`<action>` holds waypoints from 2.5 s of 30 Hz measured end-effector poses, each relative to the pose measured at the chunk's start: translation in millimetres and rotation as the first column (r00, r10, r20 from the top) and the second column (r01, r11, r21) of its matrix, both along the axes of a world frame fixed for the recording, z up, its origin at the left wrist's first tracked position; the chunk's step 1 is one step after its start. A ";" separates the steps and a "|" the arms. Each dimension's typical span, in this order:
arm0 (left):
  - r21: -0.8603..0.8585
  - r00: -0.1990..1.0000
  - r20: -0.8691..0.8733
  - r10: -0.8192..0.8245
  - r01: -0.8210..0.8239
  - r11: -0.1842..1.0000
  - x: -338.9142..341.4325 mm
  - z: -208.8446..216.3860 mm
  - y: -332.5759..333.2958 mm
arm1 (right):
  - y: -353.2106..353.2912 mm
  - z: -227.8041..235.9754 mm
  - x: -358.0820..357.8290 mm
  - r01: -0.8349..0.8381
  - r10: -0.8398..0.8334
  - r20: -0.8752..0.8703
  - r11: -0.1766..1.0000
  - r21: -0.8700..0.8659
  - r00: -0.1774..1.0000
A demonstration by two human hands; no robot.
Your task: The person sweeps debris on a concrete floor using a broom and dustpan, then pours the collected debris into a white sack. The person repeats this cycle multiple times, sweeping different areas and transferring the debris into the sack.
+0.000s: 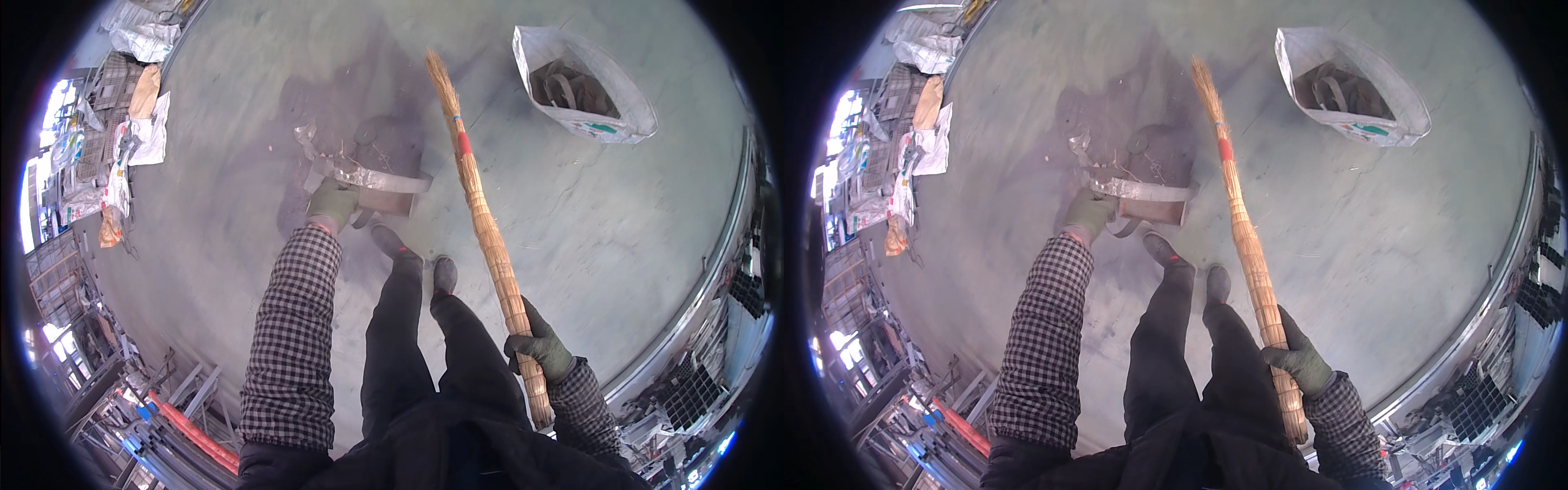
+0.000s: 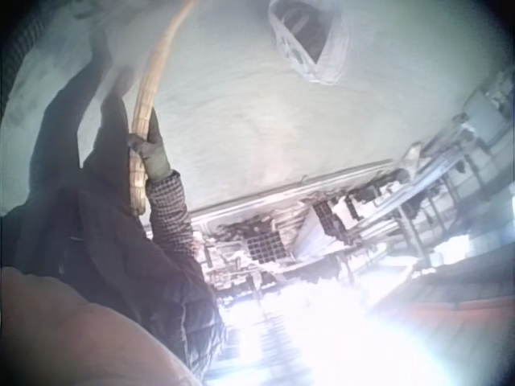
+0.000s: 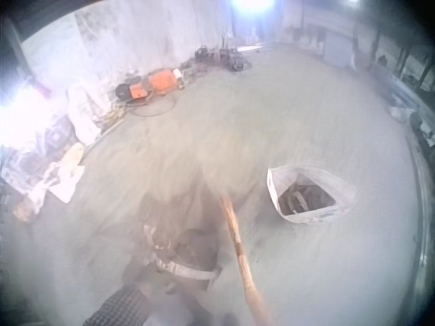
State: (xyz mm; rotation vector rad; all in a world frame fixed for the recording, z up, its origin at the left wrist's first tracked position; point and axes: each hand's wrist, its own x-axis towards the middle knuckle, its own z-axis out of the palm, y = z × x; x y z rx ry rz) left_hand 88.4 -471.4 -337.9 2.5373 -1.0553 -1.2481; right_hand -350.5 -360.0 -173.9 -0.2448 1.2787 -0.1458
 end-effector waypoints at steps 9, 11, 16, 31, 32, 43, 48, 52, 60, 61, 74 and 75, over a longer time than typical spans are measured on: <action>0.041 0.997 -0.063 -0.036 0.039 0.998 -5.9 12.6 0.4 | -79.1 13.3 37.5 -0.028 0.043 0.118 0.992 -0.126 0.992; 0.100 0.997 -0.078 -0.029 0.037 0.994 -4.7 16.2 2.6 | -96.4 0.5 47.6 -0.106 0.113 0.048 0.987 -0.125 0.992; 0.087 0.986 -0.167 -0.022 0.037 0.996 -3.4 21.4 2.6 | -181.7 -80.4 92.8 -0.417 0.226 -0.428 0.800 -0.431 0.875; -0.009 0.974 -0.202 0.104 -0.108 0.994 -21.0 36.7 6.4 | -273.0 -321.2 95.5 -0.684 0.511 -0.585 0.722 -0.104 0.629; -0.007 0.971 -0.212 0.106 -0.110 0.994 -23.3 37.0 5.0 | -263.1 -317.8 84.8 -0.702 0.557 -0.559 0.709 -0.065 0.614; 0.055 0.954 -0.205 0.219 -0.212 0.976 -35.0 35.4 9.3 | -294.9 -201.5 74.3 -0.942 0.953 -0.089 0.300 0.151 0.289; 0.154 0.927 -0.227 0.298 -0.268 0.951 -33.1 47.8 -1.3 | -332.5 -161.1 81.5 -0.972 0.980 -0.014 0.197 0.128 0.197; 0.141 0.883 -0.282 0.376 -0.349 0.926 -23.5 49.0 2.7 | -338.7 -117.2 65.0 -0.932 0.935 -0.128 0.345 0.115 0.330; 0.168 0.889 -0.277 0.364 -0.328 0.930 -20.7 26.9 17.7 | -329.5 -106.5 21.6 -0.742 0.546 -0.580 0.651 -0.161 0.604; 0.131 0.905 -0.272 0.327 -0.301 0.944 -20.7 25.6 17.7 | -334.8 -118.6 24.7 -0.762 0.511 -0.632 0.613 -0.208 0.583; 0.146 0.900 -0.276 0.337 -0.307 0.940 -21.8 37.0 5.9 | -308.5 -212.4 94.9 -0.984 0.896 -0.415 0.175 0.011 0.155; 0.143 0.900 -0.270 0.343 -0.314 0.938 -22.2 37.2 5.5 | -299.3 -204.1 94.9 -0.977 0.932 -0.302 0.212 0.011 0.199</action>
